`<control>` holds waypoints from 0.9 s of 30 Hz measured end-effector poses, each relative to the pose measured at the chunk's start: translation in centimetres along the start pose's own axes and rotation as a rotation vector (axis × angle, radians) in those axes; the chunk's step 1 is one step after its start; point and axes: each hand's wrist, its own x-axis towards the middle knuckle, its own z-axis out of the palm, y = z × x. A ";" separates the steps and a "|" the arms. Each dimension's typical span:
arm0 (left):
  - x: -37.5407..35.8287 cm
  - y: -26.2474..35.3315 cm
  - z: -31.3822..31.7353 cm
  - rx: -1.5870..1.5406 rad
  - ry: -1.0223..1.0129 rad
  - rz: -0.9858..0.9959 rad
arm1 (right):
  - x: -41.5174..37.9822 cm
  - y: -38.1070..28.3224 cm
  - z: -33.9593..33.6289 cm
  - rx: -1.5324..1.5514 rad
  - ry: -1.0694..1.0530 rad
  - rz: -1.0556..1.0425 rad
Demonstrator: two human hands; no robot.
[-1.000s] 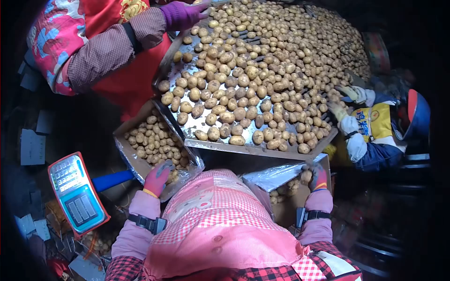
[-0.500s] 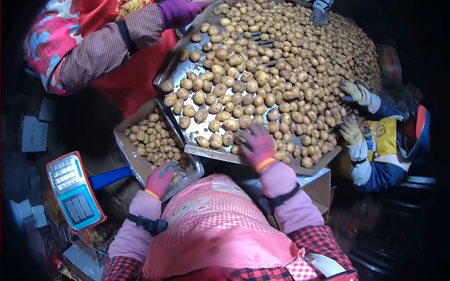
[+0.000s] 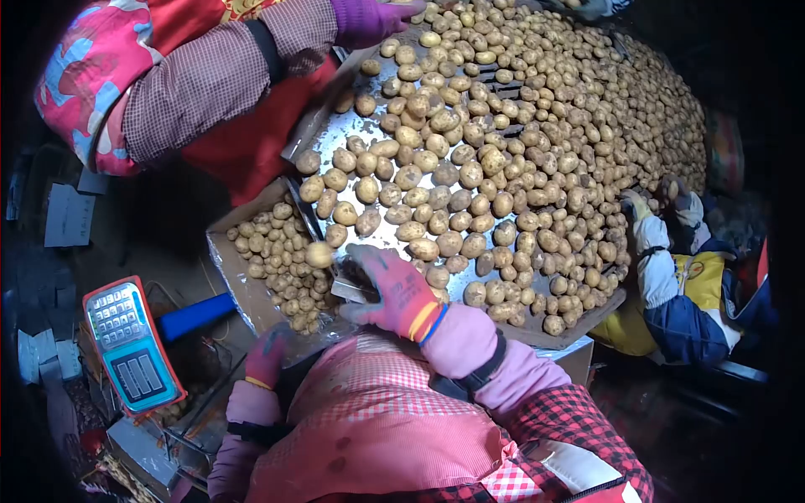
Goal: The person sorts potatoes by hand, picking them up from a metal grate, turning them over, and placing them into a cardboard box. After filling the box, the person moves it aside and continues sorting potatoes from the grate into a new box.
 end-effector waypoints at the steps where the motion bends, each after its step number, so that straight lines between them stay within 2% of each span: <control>1: 0.3 0.4 0.0 0.001 -0.013 0.005 | -0.2 0.1 -1.0 -0.054 -0.033 0.037; 2: 0.3 1.2 0.0 -0.002 -0.012 0.000 | -0.5 0.4 -2.0 -0.106 -0.072 0.072; 3: 0.3 2.3 0.0 0.106 -0.013 0.034 | -0.4 3.5 -2.7 -0.072 0.004 0.240; 4: 0.3 2.9 0.0 0.215 -0.013 0.069 | -0.3 5.1 -4.3 -0.297 0.141 0.206; 5: 0.5 2.7 0.1 0.214 -0.009 0.066 | -0.1 7.9 -5.4 -0.411 0.139 0.247; 6: 0.9 2.2 0.3 0.207 -0.021 0.059 | 0.7 8.5 -6.6 -0.496 0.000 0.445; 7: 1.1 2.1 0.4 0.201 -0.034 0.052 | 1.0 10.3 -6.6 -0.538 -0.014 0.508; 11: 1.0 2.1 0.7 0.242 -0.086 0.124 | 1.9 9.7 -7.6 -0.707 -0.143 0.542; 15: 1.0 1.7 0.9 0.096 -0.066 0.011 | 3.1 9.4 -7.0 -0.767 -0.223 0.489; 17: 0.9 1.3 1.1 0.055 -0.065 -0.025 | 3.5 10.5 -5.6 -0.819 -0.222 0.524; 19: 1.2 -0.1 1.2 0.197 -0.109 0.066 | 3.6 12.2 -4.4 -0.844 -0.168 0.493; 21: 1.3 0.4 1.3 0.162 -0.097 0.057 | 3.8 11.0 -4.9 -0.824 -0.171 0.526; 23: 1.2 1.1 1.8 0.123 -0.093 0.054 | 3.2 10.5 -5.8 -0.744 -0.146 0.469; 24: 1.0 1.8 1.8 0.029 -0.089 0.039 | 2.8 9.8 -6.8 -0.484 -0.124 0.588; 25: 0.8 2.3 1.7 -0.065 -0.083 0.024 | 1.8 10.7 -7.0 -0.484 -0.115 0.589; 27: 1.0 2.7 1.3 -0.015 -0.064 0.038 | -1.2 11.9 -6.8 0.043 0.223 0.351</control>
